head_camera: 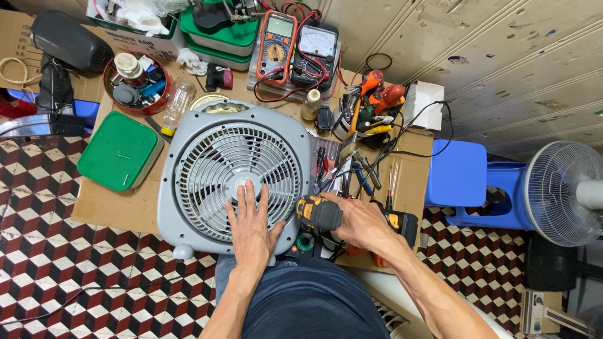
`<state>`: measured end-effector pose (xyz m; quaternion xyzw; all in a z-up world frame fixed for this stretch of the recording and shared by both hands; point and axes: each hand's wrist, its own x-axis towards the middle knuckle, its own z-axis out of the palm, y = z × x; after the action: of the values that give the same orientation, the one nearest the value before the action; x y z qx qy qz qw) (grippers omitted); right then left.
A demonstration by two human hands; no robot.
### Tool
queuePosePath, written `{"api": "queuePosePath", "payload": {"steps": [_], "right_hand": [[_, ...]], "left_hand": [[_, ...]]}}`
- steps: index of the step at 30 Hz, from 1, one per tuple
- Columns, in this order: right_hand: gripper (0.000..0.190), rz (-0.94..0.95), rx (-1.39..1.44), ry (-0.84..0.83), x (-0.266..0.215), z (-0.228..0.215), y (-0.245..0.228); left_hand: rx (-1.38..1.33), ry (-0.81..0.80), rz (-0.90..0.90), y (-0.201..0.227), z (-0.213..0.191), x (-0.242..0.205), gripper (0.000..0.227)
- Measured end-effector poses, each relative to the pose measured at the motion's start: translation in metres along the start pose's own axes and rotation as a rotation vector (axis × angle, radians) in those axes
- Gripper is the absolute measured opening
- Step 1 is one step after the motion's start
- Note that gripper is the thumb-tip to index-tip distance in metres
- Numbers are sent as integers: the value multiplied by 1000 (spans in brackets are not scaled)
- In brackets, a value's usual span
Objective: Repairing a circular box fan by disassembling the front grill and internal components.
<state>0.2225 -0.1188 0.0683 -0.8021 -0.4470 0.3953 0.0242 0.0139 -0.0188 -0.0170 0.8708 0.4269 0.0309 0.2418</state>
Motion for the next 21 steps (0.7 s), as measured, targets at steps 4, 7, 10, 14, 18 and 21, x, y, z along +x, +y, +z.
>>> {"api": "queuePosePath", "payload": {"steps": [4,7,10,14,18,21], "right_hand": [[68,24,-18,-47,-3,-7,-7],[64,18,12,-45,-2,-10,-8],[66,30,18,-60,1,-9,-7],[68,13,6,-44,7,3,6],[74,-30,13,-10,4,4,9],[73,-35,-2,-8,3,-1,5]], "left_hand": [[13,1,5,-1,1,0,99],[18,-19,-11,0,0,0,100],[22,-4,-1,0,1,-1,100],[24,-8,1,-2,2,0,100],[7,15,11,-2,3,-1,99],[9,17,6,-2,4,-2,99]]}}
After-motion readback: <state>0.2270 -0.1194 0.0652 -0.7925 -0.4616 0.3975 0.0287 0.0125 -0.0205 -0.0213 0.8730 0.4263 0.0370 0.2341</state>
